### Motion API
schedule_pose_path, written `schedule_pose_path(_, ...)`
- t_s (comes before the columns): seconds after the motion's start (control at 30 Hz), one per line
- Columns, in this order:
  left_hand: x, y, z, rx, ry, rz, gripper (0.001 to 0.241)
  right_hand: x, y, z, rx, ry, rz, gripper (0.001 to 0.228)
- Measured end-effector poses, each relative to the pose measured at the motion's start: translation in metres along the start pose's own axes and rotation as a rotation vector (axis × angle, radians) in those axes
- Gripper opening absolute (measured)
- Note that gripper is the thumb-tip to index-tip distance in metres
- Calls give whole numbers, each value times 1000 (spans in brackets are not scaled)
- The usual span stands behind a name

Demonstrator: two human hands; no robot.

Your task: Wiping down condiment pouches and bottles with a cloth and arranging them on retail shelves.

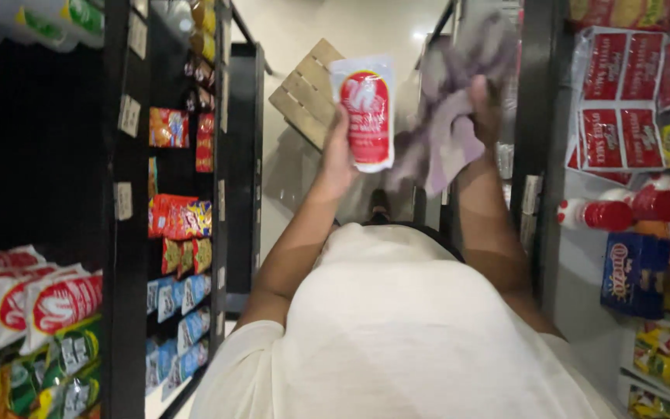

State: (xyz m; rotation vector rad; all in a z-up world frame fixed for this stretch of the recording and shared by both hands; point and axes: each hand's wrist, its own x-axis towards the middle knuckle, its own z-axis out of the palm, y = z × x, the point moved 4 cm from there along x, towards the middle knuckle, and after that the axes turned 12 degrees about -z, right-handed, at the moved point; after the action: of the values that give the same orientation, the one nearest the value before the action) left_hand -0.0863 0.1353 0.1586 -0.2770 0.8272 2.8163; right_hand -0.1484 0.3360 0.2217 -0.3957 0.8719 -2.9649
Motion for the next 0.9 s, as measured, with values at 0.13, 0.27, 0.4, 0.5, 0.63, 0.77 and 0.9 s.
schedule_pose_path(0.13,-8,-5,16,60,201,5,59,-15,59,47,-495,-552,-340,44)
schedule_pose_path(0.27,-35,29,18,628,647,467,52,-9,119,27,-618,-311,169,58)
schedule_pose_path(0.4,-71,44,30,583,701,568,99,-17,138,97,-530,-471,445,61)
schedule_pose_path(0.5,-100,72,25,398,885,616,94,-35,194,52,-816,-814,392,77)
schedule_pose_path(0.63,-136,75,-128,347,1143,873,91,-77,166,168,-744,-1219,124,65)
schedule_pose_path(0.77,-230,93,-131,6,873,1184,71,-135,178,195,-683,-1491,31,72)
schedule_pose_path(0.9,-288,70,-165,-235,1028,1334,75,-162,229,188,-522,-1683,-47,85)
